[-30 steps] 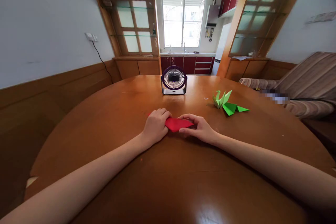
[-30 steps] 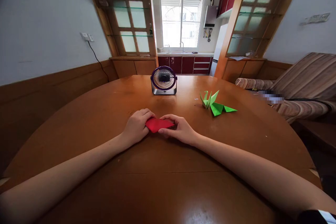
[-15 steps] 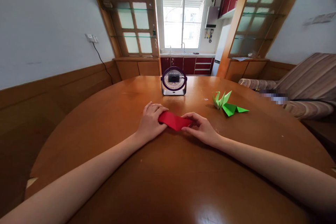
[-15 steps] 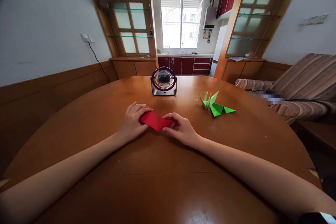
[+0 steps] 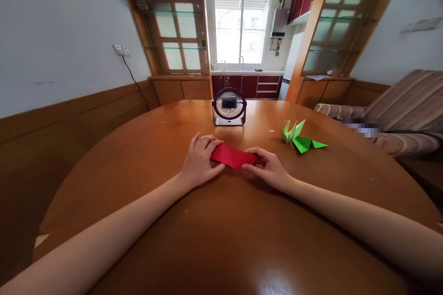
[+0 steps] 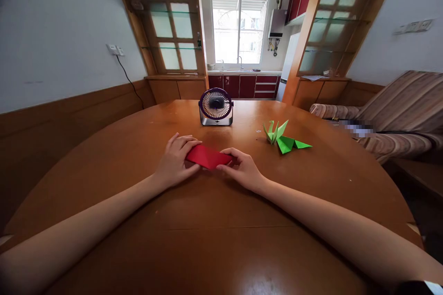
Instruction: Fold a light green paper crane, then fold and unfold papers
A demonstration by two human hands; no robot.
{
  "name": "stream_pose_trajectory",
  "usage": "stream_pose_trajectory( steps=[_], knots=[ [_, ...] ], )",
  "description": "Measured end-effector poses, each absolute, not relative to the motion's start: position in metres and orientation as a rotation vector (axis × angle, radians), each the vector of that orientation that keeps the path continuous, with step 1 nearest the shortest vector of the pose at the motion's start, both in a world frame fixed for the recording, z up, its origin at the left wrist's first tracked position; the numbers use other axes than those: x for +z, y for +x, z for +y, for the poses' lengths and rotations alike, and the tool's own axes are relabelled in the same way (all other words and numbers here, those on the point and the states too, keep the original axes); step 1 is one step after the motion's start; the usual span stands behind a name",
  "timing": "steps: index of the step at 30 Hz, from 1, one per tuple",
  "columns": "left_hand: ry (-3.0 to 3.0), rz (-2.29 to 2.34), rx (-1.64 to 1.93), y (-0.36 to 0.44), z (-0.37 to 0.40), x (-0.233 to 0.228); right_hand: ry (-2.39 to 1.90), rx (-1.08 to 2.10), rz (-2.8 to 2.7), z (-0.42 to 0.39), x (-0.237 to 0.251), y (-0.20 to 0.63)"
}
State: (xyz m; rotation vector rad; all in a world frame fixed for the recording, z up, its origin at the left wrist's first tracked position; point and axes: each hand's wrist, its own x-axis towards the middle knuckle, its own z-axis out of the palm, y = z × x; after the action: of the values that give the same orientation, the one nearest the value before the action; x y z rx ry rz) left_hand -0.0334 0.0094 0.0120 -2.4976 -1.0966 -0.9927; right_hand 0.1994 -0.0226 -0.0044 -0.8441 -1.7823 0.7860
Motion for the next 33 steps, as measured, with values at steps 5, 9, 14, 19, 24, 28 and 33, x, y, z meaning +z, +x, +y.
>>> stream_pose_trajectory(
  steps=[5, 9, 14, 19, 24, 28, 33],
  knots=[
    [-2.471, -1.051, -0.865, -0.041, 0.015, 0.013, -0.835, 0.896, -1.718, -0.021, -0.004, 0.200],
    [-2.394, -0.952, -0.762, -0.046, 0.022, 0.013, -0.801, 0.974, -1.679, -0.019, -0.004, 0.200],
    [-2.409, -0.857, -0.682, -0.047, 0.025, 0.015, -0.795, 1.124, -1.594, -0.018, -0.001, 0.201],
    [-2.452, -0.921, -0.691, -0.047, 0.025, 0.012, -0.816, 1.075, -1.600, -0.017, 0.000, 0.204],
    [-2.474, -1.133, -0.948, -0.050, 0.028, 0.010, -0.869, 0.675, -1.765, -0.013, -0.002, 0.212],
    [-2.604, -1.325, -1.338, -0.050, 0.032, 0.010, -0.831, 0.376, -1.904, -0.008, -0.002, 0.221],
    [-3.047, -1.354, -1.942, -0.047, 0.036, 0.004, -0.792, 0.256, -1.974, -0.001, -0.002, 0.229]
  ],
)
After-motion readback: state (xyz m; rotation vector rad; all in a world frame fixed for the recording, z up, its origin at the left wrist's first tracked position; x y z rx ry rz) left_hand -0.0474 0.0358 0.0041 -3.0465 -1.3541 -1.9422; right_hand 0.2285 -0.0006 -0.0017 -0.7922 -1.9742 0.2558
